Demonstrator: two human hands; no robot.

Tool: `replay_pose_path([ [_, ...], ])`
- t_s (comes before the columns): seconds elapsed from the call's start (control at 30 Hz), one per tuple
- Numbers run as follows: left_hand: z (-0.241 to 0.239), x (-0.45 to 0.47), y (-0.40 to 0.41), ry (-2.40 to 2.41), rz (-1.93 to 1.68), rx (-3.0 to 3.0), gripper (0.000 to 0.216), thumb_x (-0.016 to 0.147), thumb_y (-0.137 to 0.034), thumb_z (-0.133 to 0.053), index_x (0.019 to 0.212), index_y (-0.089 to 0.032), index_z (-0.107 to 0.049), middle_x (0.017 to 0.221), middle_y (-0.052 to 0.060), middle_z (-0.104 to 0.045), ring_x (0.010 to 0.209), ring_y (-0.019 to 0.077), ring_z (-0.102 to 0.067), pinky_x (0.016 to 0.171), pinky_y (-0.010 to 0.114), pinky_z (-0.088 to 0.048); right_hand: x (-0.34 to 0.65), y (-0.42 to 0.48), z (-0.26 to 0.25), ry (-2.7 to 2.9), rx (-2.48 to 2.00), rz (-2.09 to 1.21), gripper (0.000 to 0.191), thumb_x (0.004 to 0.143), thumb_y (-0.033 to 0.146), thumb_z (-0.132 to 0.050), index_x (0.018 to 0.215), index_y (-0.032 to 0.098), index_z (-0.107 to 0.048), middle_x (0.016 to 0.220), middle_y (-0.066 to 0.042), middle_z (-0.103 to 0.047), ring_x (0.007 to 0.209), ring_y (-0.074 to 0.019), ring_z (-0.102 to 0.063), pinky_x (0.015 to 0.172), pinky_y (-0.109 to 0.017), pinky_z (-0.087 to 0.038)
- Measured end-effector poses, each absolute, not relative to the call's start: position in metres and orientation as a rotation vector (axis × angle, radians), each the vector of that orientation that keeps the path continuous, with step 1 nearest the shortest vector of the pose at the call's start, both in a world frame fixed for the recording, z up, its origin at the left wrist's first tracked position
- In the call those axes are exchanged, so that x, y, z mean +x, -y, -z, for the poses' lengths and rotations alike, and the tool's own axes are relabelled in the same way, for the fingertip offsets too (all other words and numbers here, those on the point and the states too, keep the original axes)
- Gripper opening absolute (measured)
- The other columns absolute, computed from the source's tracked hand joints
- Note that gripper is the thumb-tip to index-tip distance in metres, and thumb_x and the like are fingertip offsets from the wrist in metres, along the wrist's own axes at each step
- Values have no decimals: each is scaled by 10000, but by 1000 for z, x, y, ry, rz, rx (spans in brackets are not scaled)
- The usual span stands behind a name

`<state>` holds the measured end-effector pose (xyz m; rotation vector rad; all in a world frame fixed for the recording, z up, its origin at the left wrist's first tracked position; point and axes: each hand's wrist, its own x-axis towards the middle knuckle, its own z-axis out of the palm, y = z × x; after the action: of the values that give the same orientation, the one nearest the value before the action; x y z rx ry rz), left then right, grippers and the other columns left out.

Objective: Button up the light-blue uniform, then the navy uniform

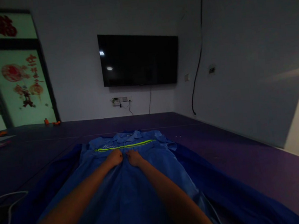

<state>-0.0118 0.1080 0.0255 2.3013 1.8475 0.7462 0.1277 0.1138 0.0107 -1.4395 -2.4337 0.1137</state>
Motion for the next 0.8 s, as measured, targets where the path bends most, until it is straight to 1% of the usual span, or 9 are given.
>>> replay_pose_path([
  [0.13,-27,0,-88,-1923,-750,2300,208,687,-144,-481,721,-172,-684,821,116,-675,827,239,-615,707,303,-446,129,-102,-11,2304,-1371,-231,354,773,87,-402,999,203,-648,1041,-20,-648,974,-162,-569,851,-239,-406],
  [0.23,-19,-1,-77,-2013,-814,2282,255,706,-132,-471,833,-195,-683,937,96,-661,899,231,-595,750,301,-434,132,-97,-7,2232,-1370,-238,315,801,115,-399,912,211,-677,936,-1,-681,908,-151,-595,799,-220,-426],
  [0.3,-13,-6,-72,-2035,-789,2308,256,731,-134,-455,826,-191,-686,912,97,-655,892,228,-589,753,304,-431,133,-96,-5,2127,-1373,-245,284,817,147,-416,890,211,-683,927,2,-684,902,-149,-597,785,-207,-426],
  [0.4,-9,-12,-67,-2123,-781,2332,254,778,-182,-434,839,-191,-680,978,104,-622,924,239,-563,758,327,-429,135,-96,-3,2050,-1405,-226,235,823,198,-456,850,199,-689,904,-8,-686,841,-151,-609,732,-200,-428],
  [0.53,-12,-10,-65,-2201,-703,2333,283,824,-261,-397,902,-202,-663,1033,98,-590,993,254,-521,790,362,-422,134,-99,-1,2048,-1443,-93,326,850,295,-445,702,134,-687,733,-67,-678,706,-166,-602,666,-218,-410],
  [0.6,-14,-4,-64,-2254,-687,2284,293,835,-278,-388,949,-211,-649,1048,98,-584,1027,263,-497,814,381,-411,133,-100,0,2048,-1439,-54,336,852,300,-443,690,128,-681,729,-77,-672,716,-169,-596,675,-222,-400],
  [0.73,-15,10,-61,-2428,-720,2091,321,850,-221,-347,979,-184,-638,1079,124,-573,1070,277,-464,832,397,-396,126,-99,3,2036,-1452,-16,273,837,291,-466,791,132,-683,828,-100,-668,839,-190,-582,762,-236,-381],
  [0.8,-15,13,-60,-2438,-745,2074,317,848,-219,-352,983,-174,-635,1073,131,-576,1073,279,-462,831,399,-395,121,-99,4,2024,-1478,-2,292,836,325,-465,821,125,-677,860,-117,-659,879,-202,-571,794,-249,-371],
])
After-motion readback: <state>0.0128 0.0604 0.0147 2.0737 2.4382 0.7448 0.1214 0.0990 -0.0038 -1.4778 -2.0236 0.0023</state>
